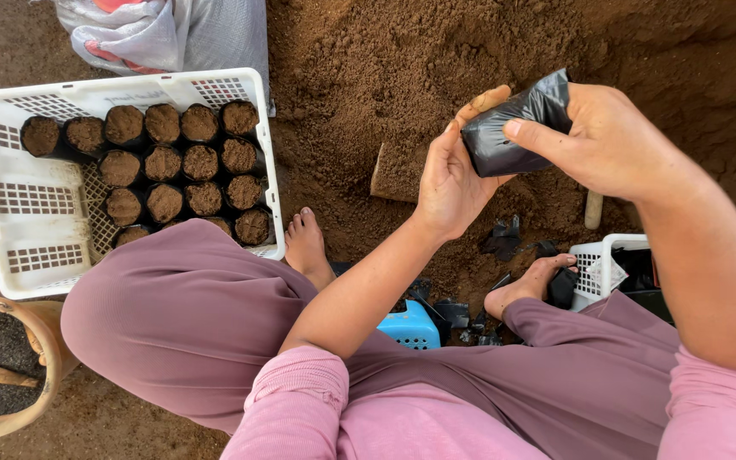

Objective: The person fills small black plastic nursery bags with soil from a large pile, compresses the soil by hand, and places the filled bags into a white plastic crate. The process is repeated continuously.

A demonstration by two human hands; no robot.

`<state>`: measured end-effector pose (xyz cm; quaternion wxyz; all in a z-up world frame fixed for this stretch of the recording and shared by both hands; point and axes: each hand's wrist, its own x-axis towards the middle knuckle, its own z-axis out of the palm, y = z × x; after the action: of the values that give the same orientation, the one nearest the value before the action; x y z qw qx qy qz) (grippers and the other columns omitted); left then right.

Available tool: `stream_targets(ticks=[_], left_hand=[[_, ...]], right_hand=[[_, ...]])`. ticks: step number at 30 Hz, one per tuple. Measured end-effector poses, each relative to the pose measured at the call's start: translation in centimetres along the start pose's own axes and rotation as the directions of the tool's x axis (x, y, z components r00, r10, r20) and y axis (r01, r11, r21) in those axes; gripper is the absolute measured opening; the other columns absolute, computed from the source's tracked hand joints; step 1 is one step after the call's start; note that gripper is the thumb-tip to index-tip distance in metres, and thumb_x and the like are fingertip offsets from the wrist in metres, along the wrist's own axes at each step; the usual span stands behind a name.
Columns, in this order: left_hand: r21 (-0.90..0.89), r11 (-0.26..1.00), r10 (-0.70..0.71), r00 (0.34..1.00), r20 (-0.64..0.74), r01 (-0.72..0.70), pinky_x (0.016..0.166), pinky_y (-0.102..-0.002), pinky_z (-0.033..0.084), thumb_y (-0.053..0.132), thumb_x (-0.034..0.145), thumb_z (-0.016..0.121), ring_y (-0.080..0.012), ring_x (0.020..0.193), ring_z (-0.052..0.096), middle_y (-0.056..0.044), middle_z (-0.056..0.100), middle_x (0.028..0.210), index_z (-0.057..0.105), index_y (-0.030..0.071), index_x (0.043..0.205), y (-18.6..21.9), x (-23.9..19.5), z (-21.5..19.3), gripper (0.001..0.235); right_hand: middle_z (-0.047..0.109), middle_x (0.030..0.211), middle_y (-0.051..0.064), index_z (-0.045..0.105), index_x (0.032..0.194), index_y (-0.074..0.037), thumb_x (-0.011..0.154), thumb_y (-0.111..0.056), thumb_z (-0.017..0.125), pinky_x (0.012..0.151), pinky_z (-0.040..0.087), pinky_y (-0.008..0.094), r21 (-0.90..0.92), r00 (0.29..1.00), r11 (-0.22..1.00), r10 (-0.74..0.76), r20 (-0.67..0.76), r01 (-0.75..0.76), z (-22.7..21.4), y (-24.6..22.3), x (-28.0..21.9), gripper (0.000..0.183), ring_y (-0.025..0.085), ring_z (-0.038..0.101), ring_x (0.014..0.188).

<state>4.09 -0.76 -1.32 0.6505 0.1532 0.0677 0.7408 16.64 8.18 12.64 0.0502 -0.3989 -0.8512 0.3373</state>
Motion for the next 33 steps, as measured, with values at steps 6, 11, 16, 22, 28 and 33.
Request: stream_targets(ticks=[6,11,16,22,28,33], left_hand=[[-0.216,0.949,-0.233,0.972,0.010,0.230,0.115,-0.058,0.044,0.059,0.110,0.027,-0.0303,0.137,0.052,-0.013,0.047,0.152,0.034,0.019,0.158,0.8,0.8,-0.5,0.063],[-0.303,0.915,-0.271,0.962,0.022,0.265,0.119,-0.062,0.038,0.063,0.110,0.028,-0.0340,0.140,0.047,-0.017,0.044,0.153,0.030,0.018,0.160,0.5,0.6,-0.3,0.068],[-0.270,0.915,-0.306,0.952,0.024,0.301,0.118,-0.065,0.039,0.070,0.106,0.026,-0.0358,0.141,0.047,-0.018,0.043,0.153,0.029,0.017,0.158,0.4,0.7,-0.4,0.074],[0.237,0.934,-0.284,0.958,0.040,0.267,0.082,-0.045,0.065,0.083,0.096,0.022,-0.0272,0.107,0.070,-0.017,0.062,0.130,0.043,0.009,0.148,0.8,1.3,-1.2,0.093],[0.209,0.916,-0.355,0.935,0.022,0.343,0.056,-0.029,0.054,0.078,0.104,0.023,-0.0145,0.067,0.067,-0.015,0.074,0.101,0.061,0.003,0.129,-0.2,0.9,-1.4,0.088],[0.138,0.916,-0.385,0.922,0.031,0.377,0.050,-0.028,0.047,0.077,0.105,0.026,-0.0118,0.056,0.058,-0.015,0.073,0.089,0.064,0.005,0.121,0.1,0.8,-1.1,0.082]], right_hand=[[0.058,0.076,0.014,0.063,0.084,0.006,0.086,-0.042,0.086,0.059,0.043,0.035,-0.523,0.919,0.783,-0.394,0.003,0.337,-2.4,-0.9,0.1,0.053,0.016,0.050,0.068],[0.061,0.065,0.011,0.075,0.096,-0.003,0.085,-0.037,0.078,0.051,0.043,0.036,-0.293,0.981,0.947,-0.086,0.174,0.135,-2.0,-0.1,0.4,0.037,0.015,0.051,0.055],[0.064,0.063,0.007,0.073,0.098,-0.003,0.092,-0.035,0.073,0.049,0.041,0.033,-0.136,0.989,0.989,-0.035,0.147,0.056,-1.4,-0.1,0.6,0.033,0.012,0.050,0.057],[0.059,0.081,0.015,0.064,0.092,0.007,0.098,-0.025,0.076,0.056,0.045,0.035,-0.439,0.919,0.825,-0.394,0.007,0.356,-2.9,-0.9,-0.3,0.035,0.025,0.057,0.063],[0.065,0.091,0.016,0.066,0.097,0.006,0.105,-0.012,0.076,0.067,0.050,0.036,-0.502,0.729,0.697,-0.662,-0.174,0.513,-1.2,-1.2,-0.2,0.022,0.029,0.066,0.075],[0.064,0.089,0.016,0.066,0.097,0.006,0.108,-0.015,0.080,0.063,0.051,0.036,-0.504,0.723,0.715,-0.652,-0.229,0.484,-0.7,-2.0,-0.5,0.028,0.030,0.065,0.073]])
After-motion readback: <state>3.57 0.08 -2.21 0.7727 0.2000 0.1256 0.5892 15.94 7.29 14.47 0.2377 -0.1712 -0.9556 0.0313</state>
